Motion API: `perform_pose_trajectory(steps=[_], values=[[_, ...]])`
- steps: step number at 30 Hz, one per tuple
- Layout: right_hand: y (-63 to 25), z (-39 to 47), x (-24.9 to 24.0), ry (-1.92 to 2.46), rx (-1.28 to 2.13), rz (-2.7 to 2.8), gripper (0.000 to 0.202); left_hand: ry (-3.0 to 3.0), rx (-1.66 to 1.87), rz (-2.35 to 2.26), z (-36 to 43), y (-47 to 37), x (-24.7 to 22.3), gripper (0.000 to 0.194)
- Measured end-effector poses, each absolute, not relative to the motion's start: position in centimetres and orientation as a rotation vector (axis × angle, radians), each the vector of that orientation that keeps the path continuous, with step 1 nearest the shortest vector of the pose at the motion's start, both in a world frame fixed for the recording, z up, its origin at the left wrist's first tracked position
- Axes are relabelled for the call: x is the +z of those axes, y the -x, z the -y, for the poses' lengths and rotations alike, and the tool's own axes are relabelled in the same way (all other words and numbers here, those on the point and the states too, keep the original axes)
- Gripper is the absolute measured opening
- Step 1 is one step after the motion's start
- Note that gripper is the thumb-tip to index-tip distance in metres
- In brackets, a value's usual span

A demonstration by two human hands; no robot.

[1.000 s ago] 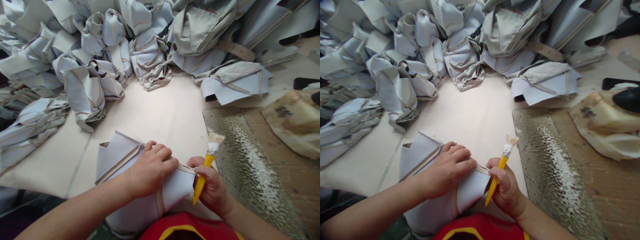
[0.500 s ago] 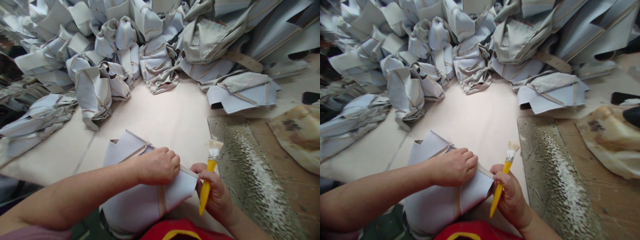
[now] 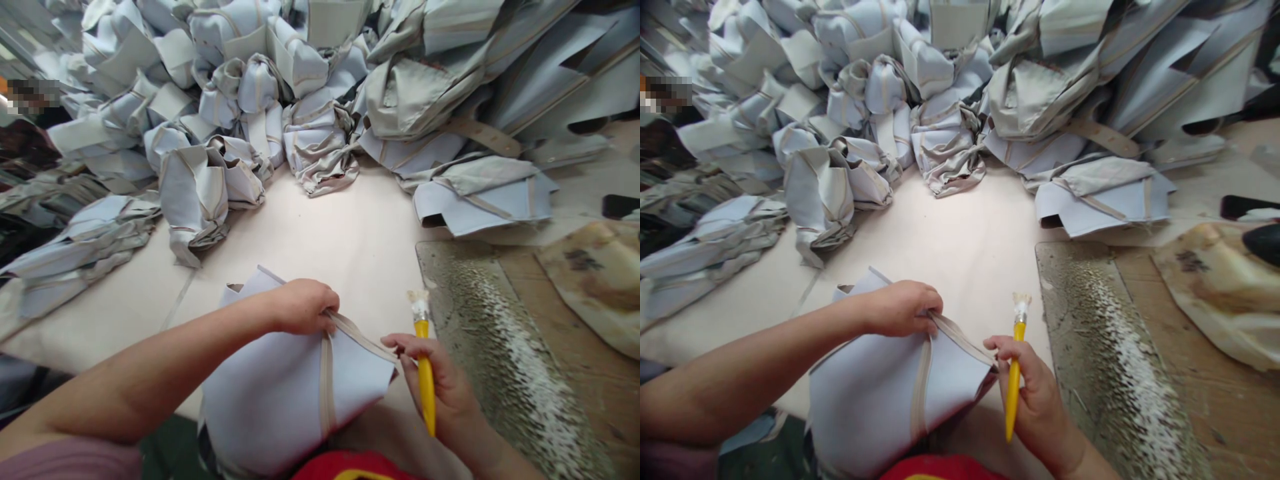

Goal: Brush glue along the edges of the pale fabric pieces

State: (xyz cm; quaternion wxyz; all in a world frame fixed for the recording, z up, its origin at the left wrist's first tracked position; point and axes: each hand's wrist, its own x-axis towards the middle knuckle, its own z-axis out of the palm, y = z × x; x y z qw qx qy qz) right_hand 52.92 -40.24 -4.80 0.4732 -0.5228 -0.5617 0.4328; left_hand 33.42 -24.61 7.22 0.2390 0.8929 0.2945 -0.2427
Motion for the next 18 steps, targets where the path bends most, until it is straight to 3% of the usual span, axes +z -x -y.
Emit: perform_pose_trajectory(steps=[9, 18], values=[[-51.8, 35.5, -0.3, 1.254, 1.623, 1.353, 0.007, -2.645, -0.548, -0.664, 26.0, -34.1, 7.3, 0.013], [-51.6, 35.3, 1.9, 1.423, 1.324, 1.795, 0.013, -2.644, -0.48, -0.648, 26.5, -33.9, 7.2, 0.012]])
